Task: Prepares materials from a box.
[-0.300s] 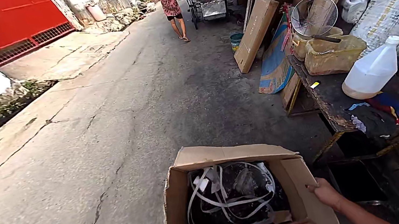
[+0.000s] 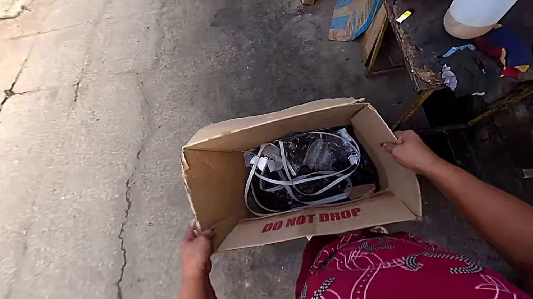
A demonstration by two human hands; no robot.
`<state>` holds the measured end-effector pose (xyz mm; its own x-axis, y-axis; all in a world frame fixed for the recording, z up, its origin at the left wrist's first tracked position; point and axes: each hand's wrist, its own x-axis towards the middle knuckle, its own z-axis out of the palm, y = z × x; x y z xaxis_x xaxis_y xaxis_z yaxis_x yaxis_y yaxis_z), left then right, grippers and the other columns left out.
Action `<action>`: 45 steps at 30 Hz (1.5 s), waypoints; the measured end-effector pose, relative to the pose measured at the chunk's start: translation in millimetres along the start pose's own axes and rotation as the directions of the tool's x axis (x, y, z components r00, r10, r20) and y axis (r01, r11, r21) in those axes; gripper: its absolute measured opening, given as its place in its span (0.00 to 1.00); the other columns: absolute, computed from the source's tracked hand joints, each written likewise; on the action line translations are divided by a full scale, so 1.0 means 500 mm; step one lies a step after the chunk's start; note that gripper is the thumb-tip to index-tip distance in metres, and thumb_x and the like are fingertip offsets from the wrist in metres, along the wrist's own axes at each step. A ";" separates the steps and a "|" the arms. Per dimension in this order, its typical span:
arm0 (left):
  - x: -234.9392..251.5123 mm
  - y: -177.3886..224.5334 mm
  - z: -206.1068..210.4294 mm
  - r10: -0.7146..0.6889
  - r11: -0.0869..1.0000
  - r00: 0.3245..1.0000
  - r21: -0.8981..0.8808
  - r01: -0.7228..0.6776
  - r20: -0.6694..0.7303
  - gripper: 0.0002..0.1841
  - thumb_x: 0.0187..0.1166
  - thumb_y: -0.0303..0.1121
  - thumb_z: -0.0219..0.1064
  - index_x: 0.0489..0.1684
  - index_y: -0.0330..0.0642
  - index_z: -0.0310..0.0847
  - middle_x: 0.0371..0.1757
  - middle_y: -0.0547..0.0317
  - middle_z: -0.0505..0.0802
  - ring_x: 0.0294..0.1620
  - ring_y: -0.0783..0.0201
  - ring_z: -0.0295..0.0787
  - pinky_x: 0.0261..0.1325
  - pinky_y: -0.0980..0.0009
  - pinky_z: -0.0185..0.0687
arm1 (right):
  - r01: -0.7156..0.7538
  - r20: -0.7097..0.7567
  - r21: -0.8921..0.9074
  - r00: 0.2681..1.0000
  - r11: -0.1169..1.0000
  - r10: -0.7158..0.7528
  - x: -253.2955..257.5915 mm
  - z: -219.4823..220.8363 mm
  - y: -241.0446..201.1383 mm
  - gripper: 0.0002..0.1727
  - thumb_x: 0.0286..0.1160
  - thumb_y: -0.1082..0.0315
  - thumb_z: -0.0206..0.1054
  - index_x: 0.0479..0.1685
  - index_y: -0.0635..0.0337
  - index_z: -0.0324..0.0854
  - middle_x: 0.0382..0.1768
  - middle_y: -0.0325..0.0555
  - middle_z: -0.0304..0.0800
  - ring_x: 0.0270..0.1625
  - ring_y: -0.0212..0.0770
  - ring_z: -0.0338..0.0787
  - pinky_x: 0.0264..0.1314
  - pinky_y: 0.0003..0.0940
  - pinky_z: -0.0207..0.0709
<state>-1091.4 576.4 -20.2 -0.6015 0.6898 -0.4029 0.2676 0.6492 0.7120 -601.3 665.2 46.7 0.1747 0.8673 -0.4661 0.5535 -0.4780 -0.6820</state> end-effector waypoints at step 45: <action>-0.068 0.086 0.456 0.264 0.077 0.309 0.300 -0.951 0.914 0.45 0.63 0.36 0.77 0.86 0.34 0.61 0.70 0.34 0.86 0.77 0.39 0.78 0.88 0.44 0.58 | 0.251 -0.476 -0.198 0.820 0.947 -0.317 -0.442 0.084 -0.103 0.14 0.81 0.63 0.63 0.53 0.60 0.90 0.44 0.47 0.93 0.47 0.39 0.91 0.53 0.44 0.84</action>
<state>-887.9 653.9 -107.1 0.5724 0.6774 -0.4621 0.8181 -0.5102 0.2654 -702.4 492.2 160.9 0.3555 0.9291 0.1023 0.7297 -0.2075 -0.6515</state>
